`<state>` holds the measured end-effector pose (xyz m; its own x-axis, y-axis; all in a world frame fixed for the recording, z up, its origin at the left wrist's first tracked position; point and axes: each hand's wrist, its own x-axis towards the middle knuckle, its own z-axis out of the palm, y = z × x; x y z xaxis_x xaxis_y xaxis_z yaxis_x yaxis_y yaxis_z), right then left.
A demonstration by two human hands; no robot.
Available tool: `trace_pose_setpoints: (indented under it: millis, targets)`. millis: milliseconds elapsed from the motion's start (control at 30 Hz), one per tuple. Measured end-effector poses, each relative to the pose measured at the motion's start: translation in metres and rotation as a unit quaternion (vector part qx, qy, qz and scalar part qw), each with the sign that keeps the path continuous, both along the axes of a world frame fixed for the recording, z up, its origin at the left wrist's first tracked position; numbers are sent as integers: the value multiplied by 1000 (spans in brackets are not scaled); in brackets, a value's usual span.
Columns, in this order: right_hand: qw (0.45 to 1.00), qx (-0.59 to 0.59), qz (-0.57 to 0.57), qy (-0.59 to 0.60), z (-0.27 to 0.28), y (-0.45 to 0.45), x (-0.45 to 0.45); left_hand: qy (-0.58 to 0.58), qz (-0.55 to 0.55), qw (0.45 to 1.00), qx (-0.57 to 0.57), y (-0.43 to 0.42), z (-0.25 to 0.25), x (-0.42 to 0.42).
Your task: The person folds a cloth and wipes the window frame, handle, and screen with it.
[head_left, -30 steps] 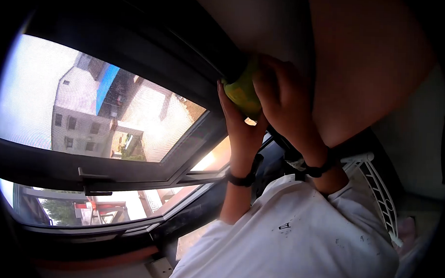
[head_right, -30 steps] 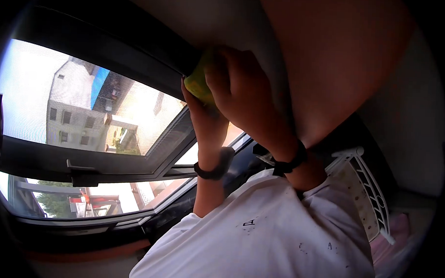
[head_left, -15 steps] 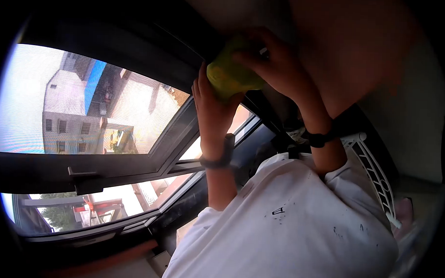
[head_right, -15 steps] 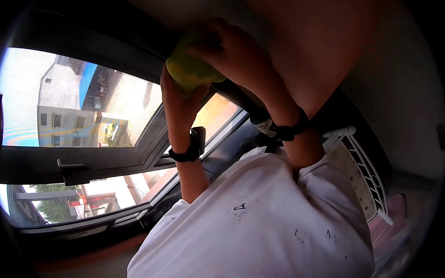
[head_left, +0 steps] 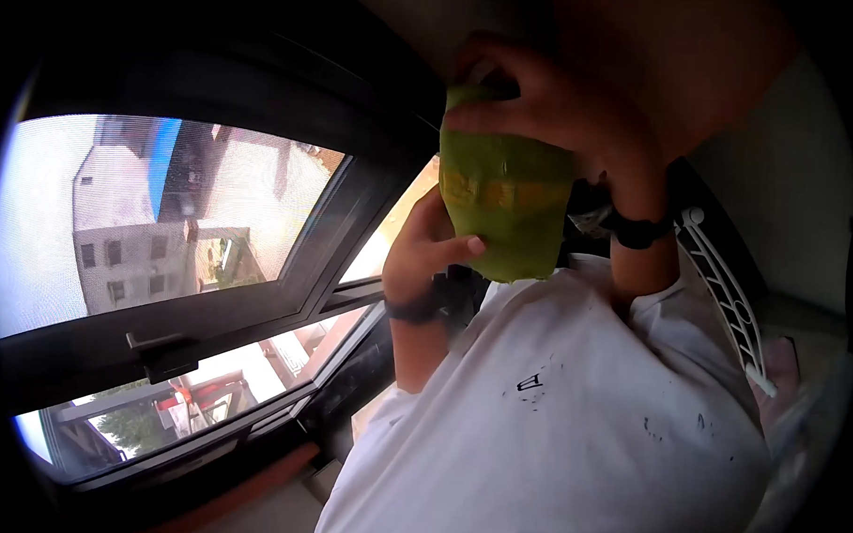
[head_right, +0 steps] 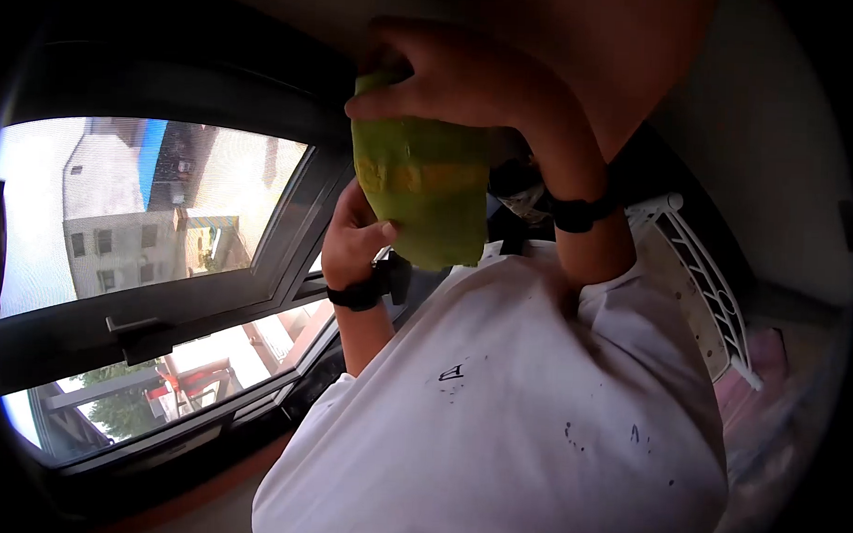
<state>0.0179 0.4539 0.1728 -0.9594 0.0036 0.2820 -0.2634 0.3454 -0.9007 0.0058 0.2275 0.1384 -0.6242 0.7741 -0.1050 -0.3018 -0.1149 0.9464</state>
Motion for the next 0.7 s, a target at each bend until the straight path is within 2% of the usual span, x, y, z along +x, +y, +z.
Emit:
trace_pose_setpoints:
  millis: [67, 133, 200, 233, 300, 333, 400, 433, 467, 533, 567, 700]
  targets:
    - [999, 38, 0, -17, 3, -5, 4, -86, 13, 996, -23, 6, 14, 10]
    - [999, 39, 23, -13, 6, -9, 13, -90, 18, 996, -18, 0, 5, 10]
    - [998, 41, 44, -6, 10, -12, 20, 3, -8, 1000, -6, -9, -11, 8]
    - [997, 79, -1, 10, 11, -12, 25, -17, -18, 999, 40, -13, -13, 11]
    - [988, 129, -67, 49, 14, -10, 36, -39, 14, 999, 33, -14, -6, 22]
    - [988, 132, -61, 46, 13, -14, 42, -56, 42, 997, 27, -14, -3, 27]
    - [994, -29, 41, 102, 9, -21, 53, -63, 47, 997, 26, -20, -8, 34]
    - [976, 93, 72, 183, -5, -23, 52, -62, 40, 997, 16, -22, -13, 37]
    - [975, 95, 84, 181, -16, -27, 52, -61, 35, 998, 5, -25, -17, 40]
    - [971, 126, 179, 100, -37, -35, 55, -56, 21, 998, 25, -32, -25, 45]
    - [966, 113, 229, 29, -45, -35, 54, -51, 11, 999, -9, -32, -25, 47]
    - [957, 41, 285, -41, -61, -40, 53, -4, -7, 998, -60, -37, -39, 55]
